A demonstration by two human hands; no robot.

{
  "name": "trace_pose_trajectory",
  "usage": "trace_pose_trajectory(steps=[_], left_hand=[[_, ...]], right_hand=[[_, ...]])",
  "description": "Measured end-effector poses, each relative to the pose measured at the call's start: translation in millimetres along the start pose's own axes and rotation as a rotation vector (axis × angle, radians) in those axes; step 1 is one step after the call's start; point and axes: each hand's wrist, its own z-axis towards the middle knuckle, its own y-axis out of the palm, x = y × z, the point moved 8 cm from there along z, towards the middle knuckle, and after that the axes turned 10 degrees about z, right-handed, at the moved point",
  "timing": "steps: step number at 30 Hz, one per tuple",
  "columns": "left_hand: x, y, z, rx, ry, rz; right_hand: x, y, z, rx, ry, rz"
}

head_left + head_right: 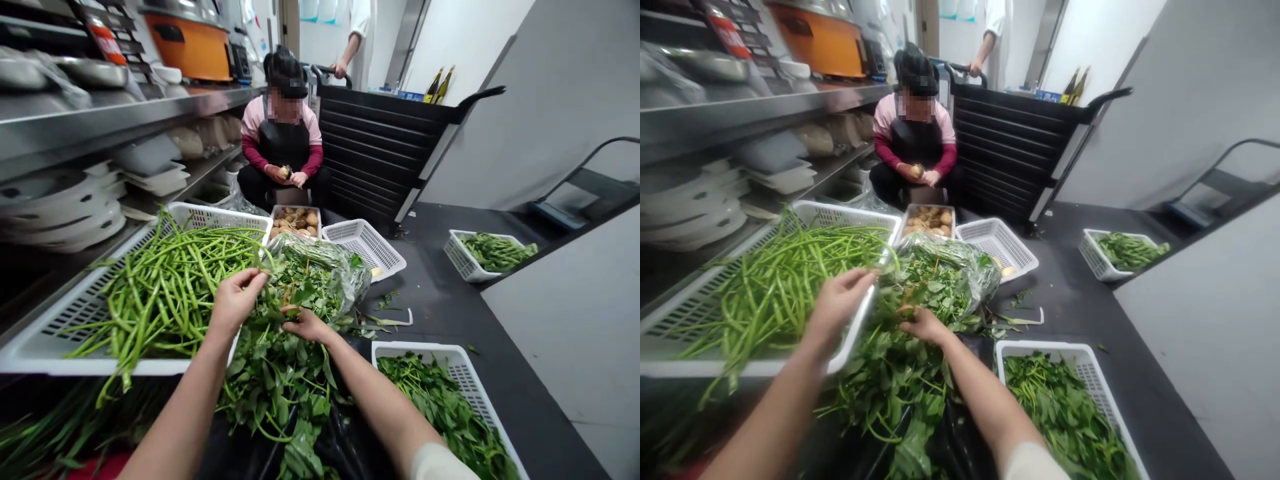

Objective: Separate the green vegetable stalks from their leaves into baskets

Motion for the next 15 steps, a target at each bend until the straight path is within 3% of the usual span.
trace_pose_trajectory(steps=[4,9,12,15], left_hand=[[25.1,-41.9,-1.5,0.195,-0.037,-0.199],[40.0,-54.7,0.8,0.183,-0.118,-0.478],[38.7,-46.2,-4.4,0.145,-0.226,-0.661],[34.5,-29.3,-12.3,0.065,-0.374,-0.886]], right_hand=[[29.9,-17.1,-21.1,0.019,0.199,-0.118],[10.0,-54.8,-61.0,0.167,0.241,-0.23],[-25.5,-83.8,-88.3,0.387,0.12,-0.099],[-61.8,-94.2,-110.7,0.443,-0.15,0.344]])
